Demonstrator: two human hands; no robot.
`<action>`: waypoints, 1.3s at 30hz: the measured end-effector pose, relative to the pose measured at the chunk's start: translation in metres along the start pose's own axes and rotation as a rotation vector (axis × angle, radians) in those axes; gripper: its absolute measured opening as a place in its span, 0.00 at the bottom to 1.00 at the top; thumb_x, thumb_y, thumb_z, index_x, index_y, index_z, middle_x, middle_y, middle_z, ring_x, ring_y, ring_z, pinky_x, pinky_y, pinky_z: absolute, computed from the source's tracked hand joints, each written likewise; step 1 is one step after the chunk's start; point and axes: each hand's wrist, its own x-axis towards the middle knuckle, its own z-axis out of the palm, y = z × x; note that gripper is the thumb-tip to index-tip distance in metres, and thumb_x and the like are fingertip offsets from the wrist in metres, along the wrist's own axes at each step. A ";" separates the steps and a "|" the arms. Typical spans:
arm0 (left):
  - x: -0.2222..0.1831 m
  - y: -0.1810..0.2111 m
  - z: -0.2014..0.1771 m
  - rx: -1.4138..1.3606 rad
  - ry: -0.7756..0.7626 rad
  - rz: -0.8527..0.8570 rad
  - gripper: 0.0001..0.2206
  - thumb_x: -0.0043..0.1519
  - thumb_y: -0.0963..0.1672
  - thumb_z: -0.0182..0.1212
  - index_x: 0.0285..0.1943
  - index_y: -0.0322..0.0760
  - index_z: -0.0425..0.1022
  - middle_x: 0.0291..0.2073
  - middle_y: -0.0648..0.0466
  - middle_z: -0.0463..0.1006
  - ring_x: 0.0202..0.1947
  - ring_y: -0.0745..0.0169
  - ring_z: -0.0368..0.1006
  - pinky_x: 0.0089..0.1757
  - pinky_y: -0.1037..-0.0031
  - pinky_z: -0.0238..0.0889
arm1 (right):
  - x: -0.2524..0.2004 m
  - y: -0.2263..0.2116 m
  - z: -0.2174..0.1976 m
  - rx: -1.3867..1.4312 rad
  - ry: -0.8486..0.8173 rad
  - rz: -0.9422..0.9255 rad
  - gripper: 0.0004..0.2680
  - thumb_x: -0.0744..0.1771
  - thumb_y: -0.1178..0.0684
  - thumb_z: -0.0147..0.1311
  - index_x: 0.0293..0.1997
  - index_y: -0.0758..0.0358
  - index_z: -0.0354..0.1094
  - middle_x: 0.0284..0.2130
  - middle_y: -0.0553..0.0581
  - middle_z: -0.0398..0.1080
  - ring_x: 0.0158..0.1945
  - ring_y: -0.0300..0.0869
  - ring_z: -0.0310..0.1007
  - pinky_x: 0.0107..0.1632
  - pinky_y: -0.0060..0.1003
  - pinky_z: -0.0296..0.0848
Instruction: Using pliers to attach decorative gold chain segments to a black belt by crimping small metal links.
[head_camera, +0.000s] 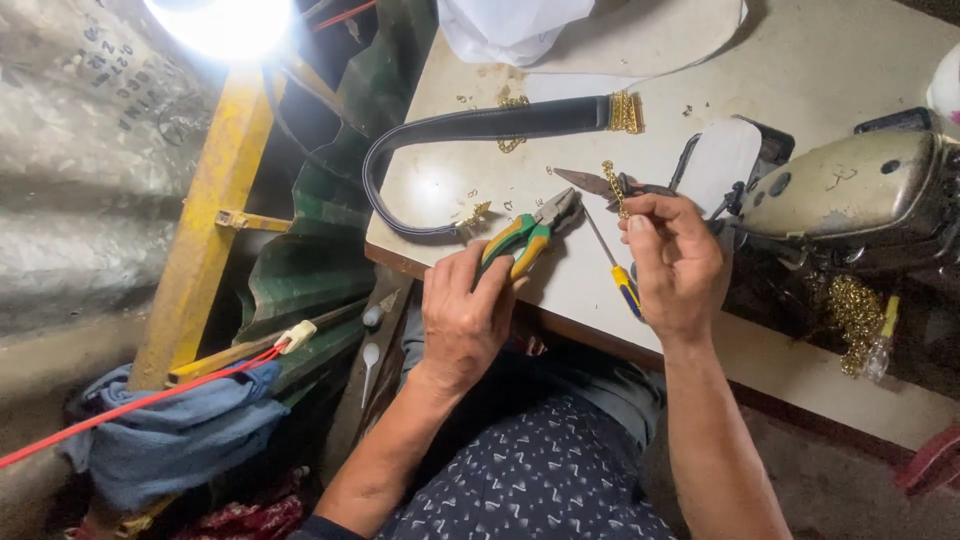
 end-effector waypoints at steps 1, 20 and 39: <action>0.001 0.001 -0.001 0.014 -0.006 0.005 0.08 0.64 0.47 0.66 0.46 0.41 0.78 0.44 0.44 0.78 0.40 0.47 0.75 0.38 0.66 0.65 | -0.001 0.002 0.000 -0.032 0.009 -0.017 0.05 0.71 0.61 0.50 0.48 0.73 0.69 0.34 0.65 0.70 0.40 0.46 0.73 0.46 0.40 0.76; 0.003 -0.003 0.002 0.025 -0.091 0.030 0.11 0.61 0.48 0.72 0.47 0.41 0.80 0.42 0.46 0.78 0.38 0.48 0.75 0.38 0.64 0.68 | -0.013 -0.012 -0.002 -0.762 -0.081 -0.496 0.06 0.66 0.64 0.64 0.44 0.60 0.76 0.42 0.57 0.69 0.51 0.52 0.69 0.65 0.52 0.63; -0.001 -0.011 -0.002 -0.178 -0.120 -0.190 0.12 0.61 0.49 0.71 0.48 0.41 0.82 0.46 0.45 0.78 0.41 0.50 0.74 0.41 0.63 0.71 | -0.014 0.019 0.018 -0.729 -0.217 -0.365 0.01 0.69 0.57 0.59 0.42 0.60 0.73 0.34 0.53 0.66 0.47 0.49 0.65 0.67 0.53 0.59</action>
